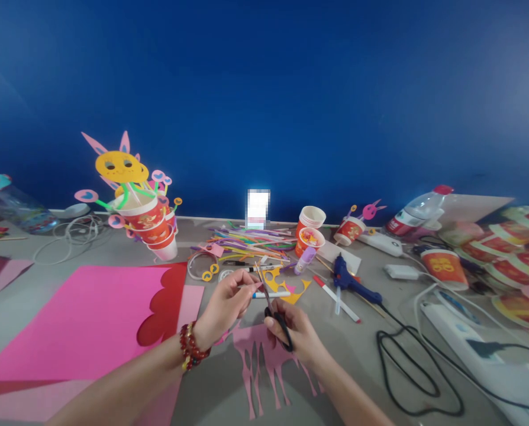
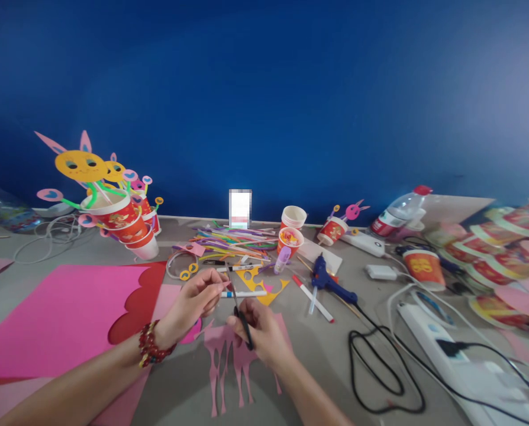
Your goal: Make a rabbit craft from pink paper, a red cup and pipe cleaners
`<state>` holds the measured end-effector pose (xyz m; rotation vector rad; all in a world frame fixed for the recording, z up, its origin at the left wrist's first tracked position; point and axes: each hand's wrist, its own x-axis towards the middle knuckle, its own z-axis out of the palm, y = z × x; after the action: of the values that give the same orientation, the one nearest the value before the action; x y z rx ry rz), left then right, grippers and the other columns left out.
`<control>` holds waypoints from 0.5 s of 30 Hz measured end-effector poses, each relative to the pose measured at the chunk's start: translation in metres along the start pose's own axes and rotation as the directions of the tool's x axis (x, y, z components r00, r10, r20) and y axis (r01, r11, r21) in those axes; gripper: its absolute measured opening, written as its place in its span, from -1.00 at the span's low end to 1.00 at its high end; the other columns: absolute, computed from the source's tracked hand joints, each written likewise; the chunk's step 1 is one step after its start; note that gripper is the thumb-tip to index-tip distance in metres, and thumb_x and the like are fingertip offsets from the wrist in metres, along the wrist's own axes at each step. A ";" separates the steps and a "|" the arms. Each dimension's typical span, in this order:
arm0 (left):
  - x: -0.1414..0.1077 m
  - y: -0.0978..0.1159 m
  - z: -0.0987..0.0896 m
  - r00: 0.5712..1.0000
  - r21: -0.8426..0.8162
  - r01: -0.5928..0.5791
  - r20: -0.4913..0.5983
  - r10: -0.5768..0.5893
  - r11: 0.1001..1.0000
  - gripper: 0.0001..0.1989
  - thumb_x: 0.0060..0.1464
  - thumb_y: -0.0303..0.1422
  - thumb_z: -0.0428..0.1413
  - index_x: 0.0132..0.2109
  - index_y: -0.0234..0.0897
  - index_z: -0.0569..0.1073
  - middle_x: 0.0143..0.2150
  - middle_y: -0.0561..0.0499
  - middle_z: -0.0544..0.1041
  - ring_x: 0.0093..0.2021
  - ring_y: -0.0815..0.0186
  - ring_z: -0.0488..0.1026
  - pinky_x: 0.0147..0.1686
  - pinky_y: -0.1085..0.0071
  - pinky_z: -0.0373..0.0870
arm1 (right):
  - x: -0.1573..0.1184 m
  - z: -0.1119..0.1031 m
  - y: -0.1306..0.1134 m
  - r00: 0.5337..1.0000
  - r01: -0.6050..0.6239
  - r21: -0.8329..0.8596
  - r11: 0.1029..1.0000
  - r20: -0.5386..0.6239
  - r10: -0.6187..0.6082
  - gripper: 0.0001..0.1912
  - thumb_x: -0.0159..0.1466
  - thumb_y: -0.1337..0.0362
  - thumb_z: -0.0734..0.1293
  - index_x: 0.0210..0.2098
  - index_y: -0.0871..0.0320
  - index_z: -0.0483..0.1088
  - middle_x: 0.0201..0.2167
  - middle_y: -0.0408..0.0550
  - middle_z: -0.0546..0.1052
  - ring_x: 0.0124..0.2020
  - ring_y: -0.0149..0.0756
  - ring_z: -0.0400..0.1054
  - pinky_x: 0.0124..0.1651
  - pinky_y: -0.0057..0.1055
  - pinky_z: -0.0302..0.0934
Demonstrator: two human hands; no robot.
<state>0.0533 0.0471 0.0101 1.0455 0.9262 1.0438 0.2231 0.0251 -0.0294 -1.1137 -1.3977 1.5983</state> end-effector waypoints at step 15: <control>0.000 -0.002 -0.003 0.998 0.006 0.019 0.056 -0.019 1.000 -0.78 0.12 -0.23 0.10 -0.39 -0.26 0.31 -0.71 0.29 0.07 -0.72 0.55 -0.14 -0.70 0.56 -0.19 | 0.001 -0.001 0.004 0.989 0.057 0.086 0.995 -0.140 -0.044 -0.53 0.03 -0.04 0.50 -0.49 0.11 0.20 -0.63 -0.26 0.34 -0.63 -0.43 0.26 -0.54 -0.50 0.12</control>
<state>0.0508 0.0478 0.0073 1.0635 0.8922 0.9921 0.2235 0.0254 -0.0330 -1.1054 -1.2421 1.5033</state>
